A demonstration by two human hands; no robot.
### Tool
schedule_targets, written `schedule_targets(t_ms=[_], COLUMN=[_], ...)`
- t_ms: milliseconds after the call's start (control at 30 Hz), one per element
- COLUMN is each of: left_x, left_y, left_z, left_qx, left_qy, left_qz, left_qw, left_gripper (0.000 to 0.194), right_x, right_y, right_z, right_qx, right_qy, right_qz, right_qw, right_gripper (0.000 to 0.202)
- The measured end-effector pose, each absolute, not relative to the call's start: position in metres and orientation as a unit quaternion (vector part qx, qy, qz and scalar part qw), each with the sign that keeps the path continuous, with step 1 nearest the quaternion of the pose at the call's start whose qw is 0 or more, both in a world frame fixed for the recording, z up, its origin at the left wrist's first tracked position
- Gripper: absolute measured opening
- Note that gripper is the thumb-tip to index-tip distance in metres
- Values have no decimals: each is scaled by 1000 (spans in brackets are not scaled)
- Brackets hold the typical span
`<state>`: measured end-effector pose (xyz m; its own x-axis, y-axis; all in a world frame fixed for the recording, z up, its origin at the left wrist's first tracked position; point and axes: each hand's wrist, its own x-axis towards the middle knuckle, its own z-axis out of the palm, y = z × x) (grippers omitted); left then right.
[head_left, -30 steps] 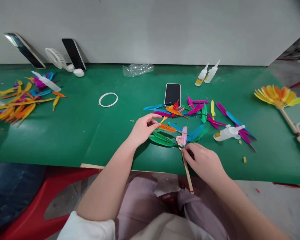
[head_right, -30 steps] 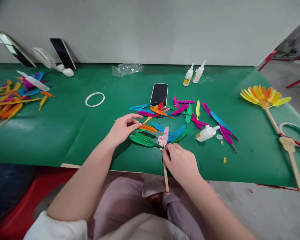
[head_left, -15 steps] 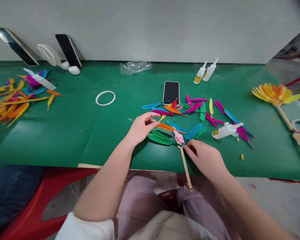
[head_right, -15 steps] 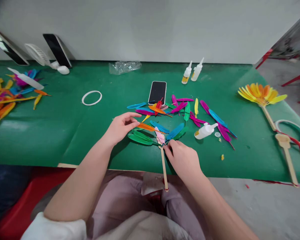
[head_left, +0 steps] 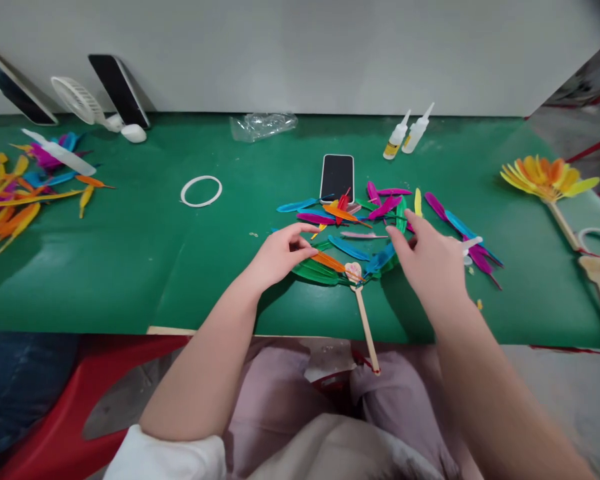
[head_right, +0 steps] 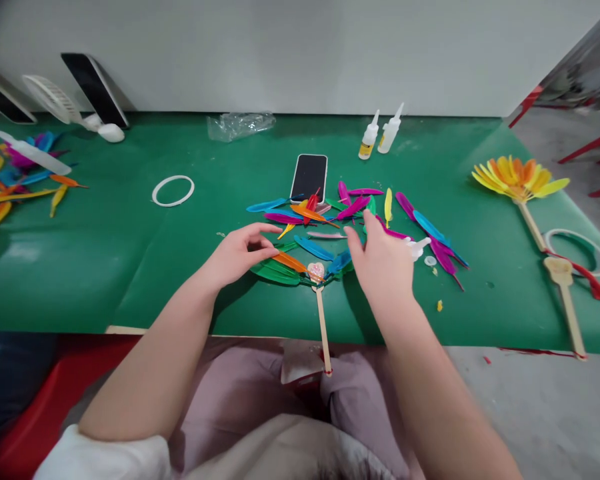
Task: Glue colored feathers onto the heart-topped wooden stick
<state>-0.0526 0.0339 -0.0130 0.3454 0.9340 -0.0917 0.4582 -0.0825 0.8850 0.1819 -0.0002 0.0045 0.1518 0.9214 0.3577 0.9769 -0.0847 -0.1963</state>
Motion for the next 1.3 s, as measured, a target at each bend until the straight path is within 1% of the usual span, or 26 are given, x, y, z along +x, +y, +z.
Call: schedule_targets(t_ms=[33,167,233,433,733,900,1000,1067,1167,1300], left_x=[-53,-57,-58,-57,-58,-59,-61,-63,-64,-63], left_y=[34,34,34,33,33,33,32,32,32,32], left_z=[-13,-13,-13,-14,-12,-12,-12,-12,-12,-13], left_qx=[689,692,694,706,700,703,709,709,701,697], left_qy=[510,533,539,534,539,539,543,549,556,552], left_qz=[261,254,254,243,233,225,211,218,242,236], left_qw=[444,416,405,397,406,405,397,386,375,393], left_gripper=[36,34,33,34,35,35,34,31,33,35], right_x=[180,172,170,172,171,170,170,169,169,170], right_y=[-4,-37,-51,-61,-56,-57,-58,-59,-59,-59], right_z=[0,-21,-30,-39,-40,-42,-41,-41,-41,-42], right_qx=[-721,-636,-604,-556,-565,-562,-554,-550,-548,-543], right_qy=[-657,-713,-733,-777,-774,-787,-795,-798,-802,-806], right_qz=[-51,28,45,71,99,69,42,28,13,-1], right_qw=[215,294,310,286,268,243,242,244,238,238], right_gripper=[41,29,29,31,31,30,29,28,29,29])
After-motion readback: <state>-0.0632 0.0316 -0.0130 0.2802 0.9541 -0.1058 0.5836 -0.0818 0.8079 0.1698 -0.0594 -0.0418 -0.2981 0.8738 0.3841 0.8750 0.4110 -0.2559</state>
